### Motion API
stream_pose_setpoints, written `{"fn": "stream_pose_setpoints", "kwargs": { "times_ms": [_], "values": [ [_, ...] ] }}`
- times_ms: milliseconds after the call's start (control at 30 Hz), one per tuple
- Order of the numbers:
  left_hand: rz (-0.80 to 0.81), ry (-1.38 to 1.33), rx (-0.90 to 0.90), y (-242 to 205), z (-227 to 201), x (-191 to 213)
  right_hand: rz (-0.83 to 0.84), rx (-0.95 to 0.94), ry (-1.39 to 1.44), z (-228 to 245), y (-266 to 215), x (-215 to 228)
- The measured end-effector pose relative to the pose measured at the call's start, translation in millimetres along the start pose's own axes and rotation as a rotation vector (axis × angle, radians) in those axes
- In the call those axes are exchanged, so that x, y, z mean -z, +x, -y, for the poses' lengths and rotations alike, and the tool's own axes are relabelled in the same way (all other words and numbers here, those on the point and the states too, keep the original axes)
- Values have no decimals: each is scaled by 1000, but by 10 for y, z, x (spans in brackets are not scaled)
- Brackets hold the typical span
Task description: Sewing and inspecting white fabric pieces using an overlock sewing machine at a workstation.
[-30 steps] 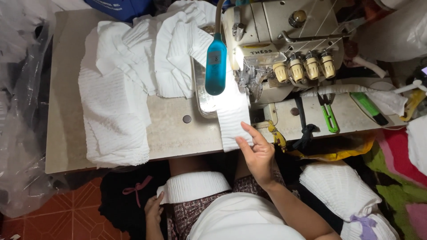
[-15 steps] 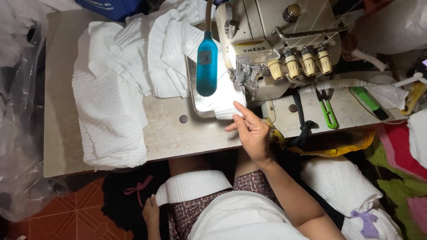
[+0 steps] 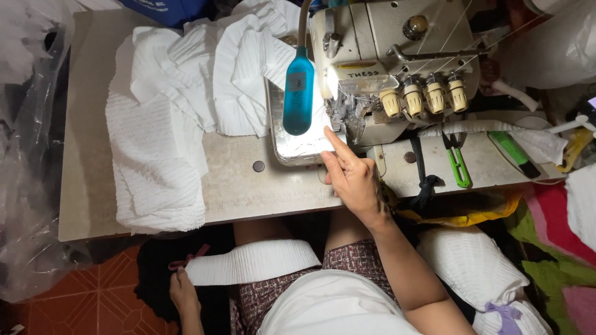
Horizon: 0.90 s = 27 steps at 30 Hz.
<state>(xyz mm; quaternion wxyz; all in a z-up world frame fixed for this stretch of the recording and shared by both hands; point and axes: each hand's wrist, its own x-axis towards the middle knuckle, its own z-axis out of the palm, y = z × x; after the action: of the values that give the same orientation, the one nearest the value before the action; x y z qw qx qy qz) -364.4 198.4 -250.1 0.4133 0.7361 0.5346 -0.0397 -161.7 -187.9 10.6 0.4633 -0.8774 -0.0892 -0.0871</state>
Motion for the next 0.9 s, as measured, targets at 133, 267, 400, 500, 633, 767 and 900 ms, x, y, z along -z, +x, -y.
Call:
{"fn": "stream_pose_setpoints", "kwargs": {
  "times_ms": [133,267,400,500,633,767,900],
  "values": [
    [205,-363,-184,249,156,-298,32,6,32,126,-148,-14],
    [475,-96,-503,-737,-995,-188,153,39,404,200,-460,-151],
    [500,91,-1587,-1983,-2271,153,752,258,631,74,-628,-162],
    [565,27,-1885,-2116,-2829,174,788,137,722,-126,-705,-220],
    [767,-10,-1785,-2218,-3473,90,620,-158,922,-402,-722,-230],
    [659,-55,-1973,-1998,-3889,-455,464,-287,865,-329,-535,-103],
    [580,-144,-1936,-2133,-4066,-670,220,-266,843,-314,-422,-155]
  ]
}}
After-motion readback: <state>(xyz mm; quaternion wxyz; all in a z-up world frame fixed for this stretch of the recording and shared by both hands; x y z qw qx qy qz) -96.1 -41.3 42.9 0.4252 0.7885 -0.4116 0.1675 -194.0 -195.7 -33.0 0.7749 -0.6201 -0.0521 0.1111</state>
